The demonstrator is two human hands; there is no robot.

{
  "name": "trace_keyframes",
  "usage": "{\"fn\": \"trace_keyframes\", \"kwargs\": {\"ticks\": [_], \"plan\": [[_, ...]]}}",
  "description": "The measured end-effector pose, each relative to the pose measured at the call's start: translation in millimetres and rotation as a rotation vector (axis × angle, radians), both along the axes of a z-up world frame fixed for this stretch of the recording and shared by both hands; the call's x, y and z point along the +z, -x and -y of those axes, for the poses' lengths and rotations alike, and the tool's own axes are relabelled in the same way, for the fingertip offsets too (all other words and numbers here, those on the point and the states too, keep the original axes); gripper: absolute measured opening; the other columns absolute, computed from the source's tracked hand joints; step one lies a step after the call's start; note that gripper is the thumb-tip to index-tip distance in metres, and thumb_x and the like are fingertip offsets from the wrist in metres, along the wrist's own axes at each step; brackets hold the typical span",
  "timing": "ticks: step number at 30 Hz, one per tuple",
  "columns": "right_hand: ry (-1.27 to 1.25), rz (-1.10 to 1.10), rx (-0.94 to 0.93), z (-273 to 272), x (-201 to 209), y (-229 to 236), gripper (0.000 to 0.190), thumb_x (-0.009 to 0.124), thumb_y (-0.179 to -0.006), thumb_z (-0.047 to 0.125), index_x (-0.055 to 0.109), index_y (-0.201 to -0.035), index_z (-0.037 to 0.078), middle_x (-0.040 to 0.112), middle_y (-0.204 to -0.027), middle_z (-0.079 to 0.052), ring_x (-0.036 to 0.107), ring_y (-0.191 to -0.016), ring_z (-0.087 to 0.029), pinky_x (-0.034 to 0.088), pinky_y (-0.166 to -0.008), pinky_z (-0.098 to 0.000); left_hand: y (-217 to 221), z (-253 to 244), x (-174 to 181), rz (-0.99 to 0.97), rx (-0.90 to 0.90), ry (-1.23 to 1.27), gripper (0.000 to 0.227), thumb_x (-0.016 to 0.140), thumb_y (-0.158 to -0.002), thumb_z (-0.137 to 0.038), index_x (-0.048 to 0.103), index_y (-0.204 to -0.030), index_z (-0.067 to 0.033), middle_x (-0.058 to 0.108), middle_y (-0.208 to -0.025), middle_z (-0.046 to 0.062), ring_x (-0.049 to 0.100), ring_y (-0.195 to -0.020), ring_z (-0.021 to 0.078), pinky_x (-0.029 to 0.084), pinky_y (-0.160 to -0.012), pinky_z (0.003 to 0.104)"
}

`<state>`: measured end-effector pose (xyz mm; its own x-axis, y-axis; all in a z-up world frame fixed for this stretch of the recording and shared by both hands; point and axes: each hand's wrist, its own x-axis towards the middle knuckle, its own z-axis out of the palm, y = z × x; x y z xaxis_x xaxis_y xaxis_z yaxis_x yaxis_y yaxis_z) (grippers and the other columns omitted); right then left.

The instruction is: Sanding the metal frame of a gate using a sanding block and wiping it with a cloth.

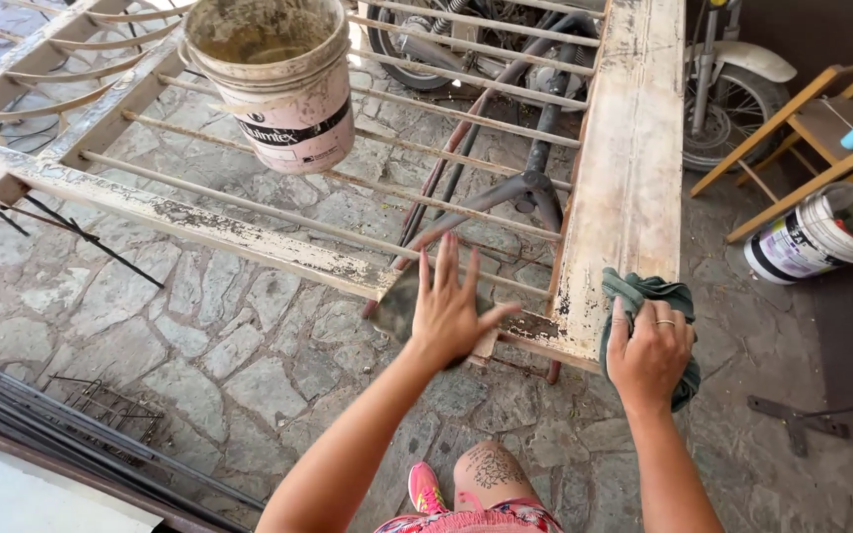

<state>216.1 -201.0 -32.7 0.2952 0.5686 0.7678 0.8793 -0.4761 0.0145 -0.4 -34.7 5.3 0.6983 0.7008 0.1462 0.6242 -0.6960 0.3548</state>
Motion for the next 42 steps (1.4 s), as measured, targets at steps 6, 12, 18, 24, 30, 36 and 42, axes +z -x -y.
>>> {"fn": "trace_keyframes", "kwargs": {"ticks": [6,12,18,24,30,36,42], "plan": [[-0.014,-0.009,0.006,0.1,2.1,4.6,0.035,0.064,-0.112,0.032,0.066,-0.09,0.005,0.062,-0.09,-0.008,0.064,-0.084,-0.032,0.048,-0.075,-0.0422,-53.9,-1.4,-8.3,0.002,-0.004,0.007,0.112,0.014,-0.084,-0.089,0.039,-0.155,-0.0068,0.018,-0.165,0.029,0.006,-0.158,0.0328,-0.008,-0.125,0.052],[-0.026,-0.036,0.03,-0.6,2.1,-0.2,0.035,0.064,-0.111,0.032,0.067,-0.089,0.005,0.062,-0.09,-0.008,0.063,-0.082,-0.031,0.047,-0.074,-0.041,-6.6,4.1,3.5,0.0,-0.043,-0.014,0.105,0.021,-0.087,-0.088,0.041,-0.153,-0.0092,0.02,-0.165,0.026,0.011,-0.156,0.0332,-0.005,-0.124,0.052],[-0.02,-0.027,0.018,0.1,-1.7,0.5,0.033,0.064,-0.11,0.033,0.067,-0.092,0.005,0.063,-0.092,-0.009,0.064,-0.085,-0.033,0.048,-0.075,-0.0429,-53.8,-13.2,-33.1,0.061,0.095,-0.133,0.108,0.026,-0.086,-0.089,0.034,-0.157,-0.0079,0.014,-0.165,0.029,0.007,-0.156,0.0344,-0.003,-0.126,0.054],[-0.009,-0.054,0.031,1.5,3.2,-0.3,0.036,0.062,-0.112,0.033,0.068,-0.092,0.004,0.064,-0.092,-0.009,0.064,-0.085,-0.032,0.049,-0.075,-0.0419,-19.9,-0.1,-37.6,0.156,-0.011,-0.186,0.1,0.029,-0.087,-0.086,0.045,-0.15,-0.01,0.023,-0.163,0.025,0.013,-0.155,0.0325,0.001,-0.125,0.055],[0.002,-0.017,-0.002,1.4,0.7,-0.1,0.034,0.063,-0.112,0.032,0.066,-0.092,0.005,0.061,-0.089,-0.008,0.064,-0.084,-0.032,0.049,-0.076,-0.0426,-17.7,-38.3,-29.9,0.132,0.196,-0.12,0.108,0.033,-0.086,-0.088,0.046,-0.149,-0.0024,0.027,-0.16,0.031,0.014,-0.155,0.0368,0.001,-0.125,0.055],[-0.015,-0.019,0.029,1.5,1.2,-0.3,0.034,0.063,-0.111,0.033,0.066,-0.093,0.004,0.062,-0.091,-0.009,0.063,-0.085,-0.035,0.048,-0.075,-0.0444,-34.8,18.9,-16.3,0.109,-0.098,-0.125,0.105,0.023,-0.082,-0.09,0.048,-0.149,-0.0124,0.025,-0.164,0.024,0.013,-0.157,0.0315,0.001,-0.127,0.052],[-0.009,-0.025,0.024,1.3,9.4,6.5,0.034,0.063,-0.111,0.033,0.067,-0.092,0.004,0.063,-0.091,-0.009,0.065,-0.085,-0.032,0.049,-0.074,-0.0423,43.4,-73.2,-43.5,0.178,0.156,-0.236,0.09,0.044,-0.088,-0.082,0.05,-0.147,-0.0134,0.033,-0.157,0.023,0.02,-0.152,0.0351,0.003,-0.123,0.058]]}}
